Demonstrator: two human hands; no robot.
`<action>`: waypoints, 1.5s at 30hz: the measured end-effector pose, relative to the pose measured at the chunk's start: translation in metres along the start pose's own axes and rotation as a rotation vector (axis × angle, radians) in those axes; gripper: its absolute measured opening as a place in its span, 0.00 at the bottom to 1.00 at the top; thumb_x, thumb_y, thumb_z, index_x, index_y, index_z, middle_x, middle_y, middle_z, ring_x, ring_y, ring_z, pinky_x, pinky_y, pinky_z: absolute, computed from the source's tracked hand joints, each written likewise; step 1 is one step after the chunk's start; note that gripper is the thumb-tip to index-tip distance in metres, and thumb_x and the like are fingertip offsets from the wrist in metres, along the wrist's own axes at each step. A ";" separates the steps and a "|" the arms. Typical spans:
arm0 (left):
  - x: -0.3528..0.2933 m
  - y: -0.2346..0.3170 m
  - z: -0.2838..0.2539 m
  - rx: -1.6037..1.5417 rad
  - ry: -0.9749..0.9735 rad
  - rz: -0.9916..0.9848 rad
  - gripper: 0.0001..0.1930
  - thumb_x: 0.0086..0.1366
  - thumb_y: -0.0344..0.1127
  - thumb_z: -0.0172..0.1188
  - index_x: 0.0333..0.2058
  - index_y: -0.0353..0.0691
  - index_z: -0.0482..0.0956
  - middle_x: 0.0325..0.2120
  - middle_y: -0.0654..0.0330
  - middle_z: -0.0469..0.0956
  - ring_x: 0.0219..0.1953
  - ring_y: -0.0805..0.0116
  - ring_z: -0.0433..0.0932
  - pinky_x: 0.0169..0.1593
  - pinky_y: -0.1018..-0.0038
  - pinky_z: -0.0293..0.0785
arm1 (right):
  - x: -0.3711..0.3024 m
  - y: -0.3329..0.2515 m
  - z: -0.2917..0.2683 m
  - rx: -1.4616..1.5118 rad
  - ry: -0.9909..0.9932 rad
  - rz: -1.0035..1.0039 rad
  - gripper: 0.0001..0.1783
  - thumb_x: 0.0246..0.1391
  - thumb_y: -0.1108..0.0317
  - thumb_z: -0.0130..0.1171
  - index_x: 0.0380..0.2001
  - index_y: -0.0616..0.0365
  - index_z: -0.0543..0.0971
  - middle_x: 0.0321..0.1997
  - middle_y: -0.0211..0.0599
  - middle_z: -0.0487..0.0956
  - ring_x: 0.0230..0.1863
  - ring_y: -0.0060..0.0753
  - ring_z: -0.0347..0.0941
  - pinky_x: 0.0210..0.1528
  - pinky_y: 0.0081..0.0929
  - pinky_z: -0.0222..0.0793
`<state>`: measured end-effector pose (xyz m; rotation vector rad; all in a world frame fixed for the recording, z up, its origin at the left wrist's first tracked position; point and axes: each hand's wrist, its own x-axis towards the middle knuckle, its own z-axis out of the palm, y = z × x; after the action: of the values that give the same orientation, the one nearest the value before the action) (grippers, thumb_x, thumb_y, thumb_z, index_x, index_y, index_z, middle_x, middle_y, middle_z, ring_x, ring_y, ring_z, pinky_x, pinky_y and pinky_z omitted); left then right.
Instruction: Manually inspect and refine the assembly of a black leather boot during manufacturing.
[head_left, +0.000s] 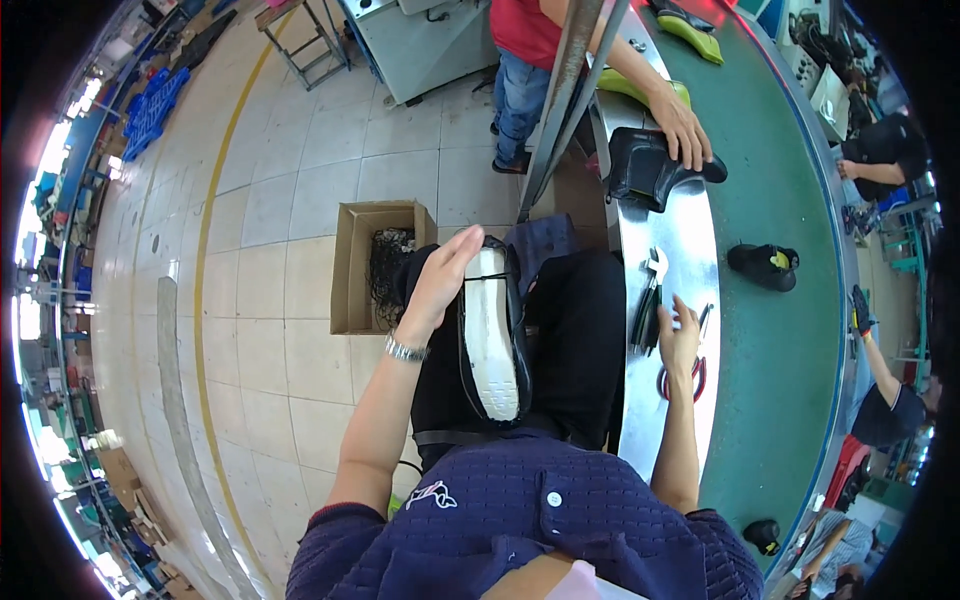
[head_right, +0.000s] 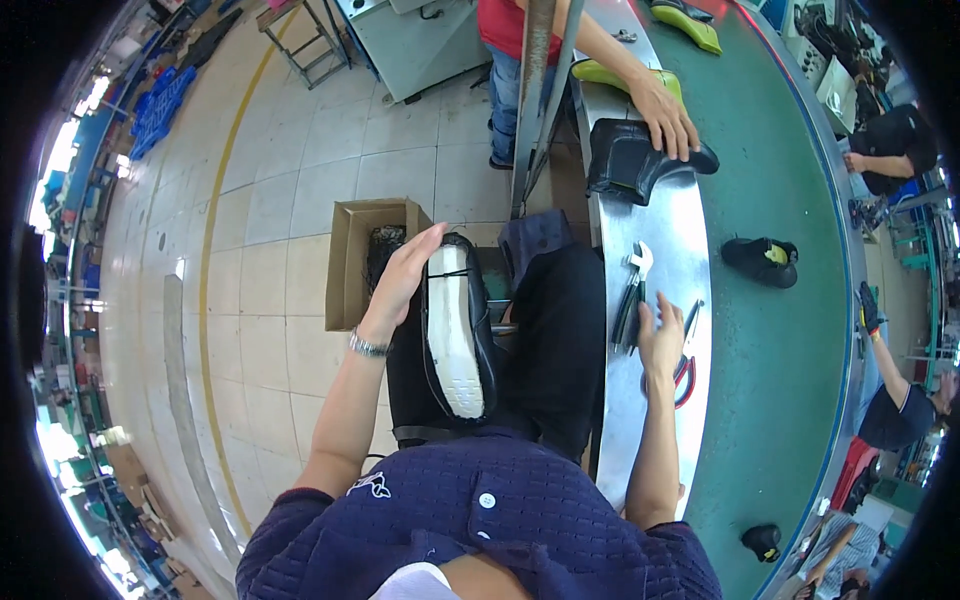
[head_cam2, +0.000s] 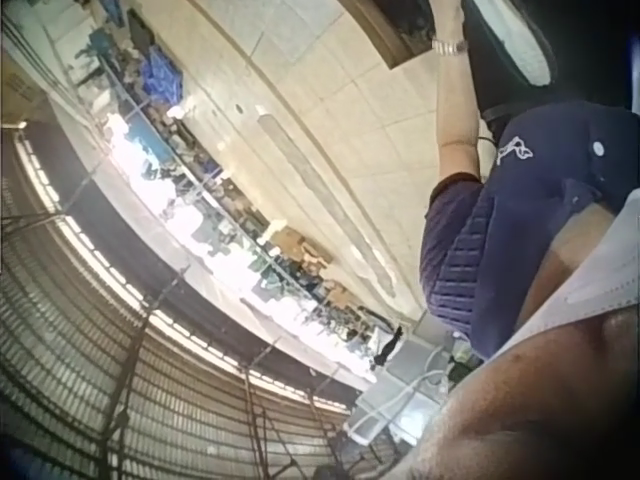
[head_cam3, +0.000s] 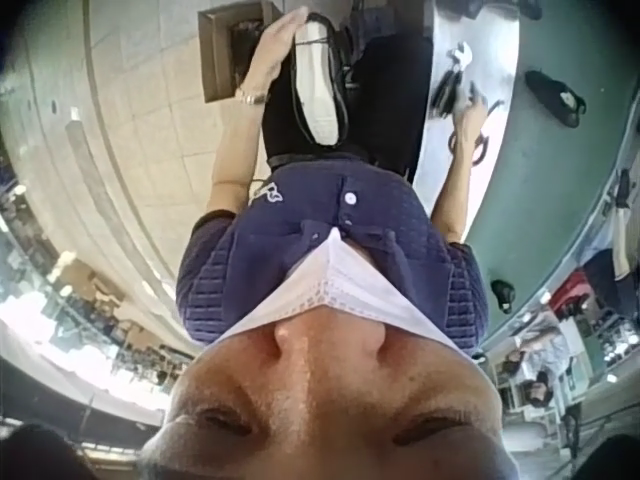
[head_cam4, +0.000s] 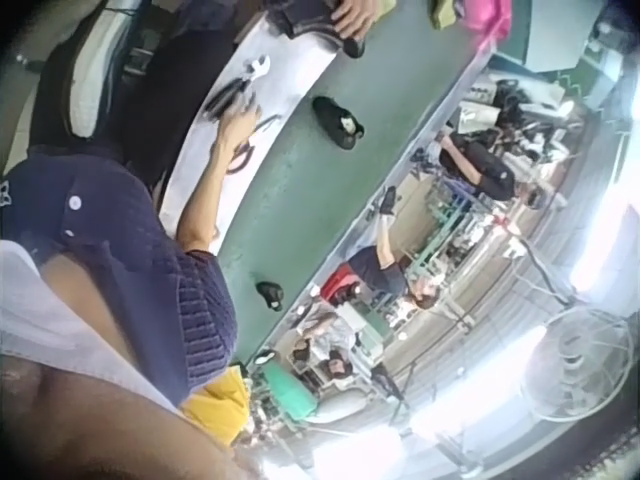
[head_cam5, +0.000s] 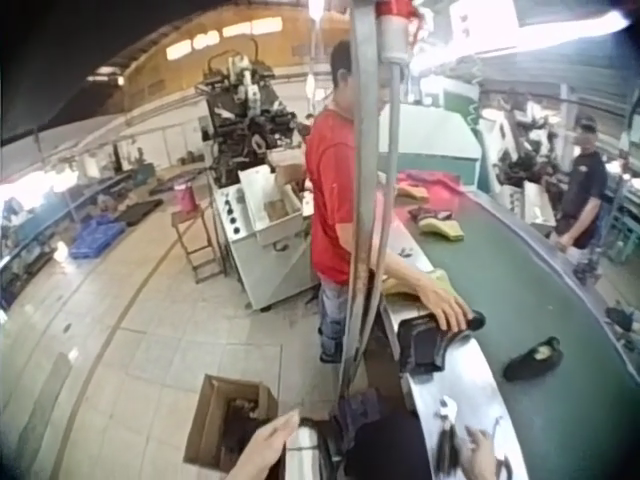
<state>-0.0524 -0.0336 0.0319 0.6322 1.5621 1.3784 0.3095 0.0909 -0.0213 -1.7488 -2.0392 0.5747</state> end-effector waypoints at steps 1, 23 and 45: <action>0.012 0.000 -0.001 0.029 -0.048 -0.024 0.27 0.67 0.46 0.57 0.57 0.32 0.71 0.54 0.54 0.74 0.56 0.70 0.70 0.59 0.76 0.63 | -0.005 0.017 -0.002 0.012 0.080 0.016 0.22 0.57 0.64 0.58 0.52 0.64 0.75 0.47 0.50 0.75 0.47 0.47 0.73 0.52 0.37 0.67; -0.040 0.010 0.020 0.723 0.180 0.639 0.18 0.54 0.28 0.61 0.45 0.43 0.81 0.60 0.51 0.66 0.58 0.51 0.67 0.59 0.64 0.65 | -0.074 -0.033 -0.075 1.138 -0.344 0.520 0.26 0.60 0.51 0.57 0.50 0.63 0.71 0.25 0.21 0.66 0.23 0.14 0.62 0.24 0.12 0.53; -0.042 -0.013 0.025 0.895 0.509 0.897 0.04 0.59 0.27 0.62 0.32 0.35 0.77 0.42 0.58 0.79 0.38 0.58 0.77 0.41 0.68 0.74 | -0.102 -0.192 -0.026 0.424 -0.954 0.263 0.22 0.62 0.51 0.52 0.23 0.59 0.73 0.14 0.29 0.69 0.13 0.23 0.65 0.18 0.24 0.62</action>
<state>-0.0093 -0.0600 0.0338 1.7925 2.4935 1.4570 0.1792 -0.0352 0.1024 -1.6175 -1.9450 2.0655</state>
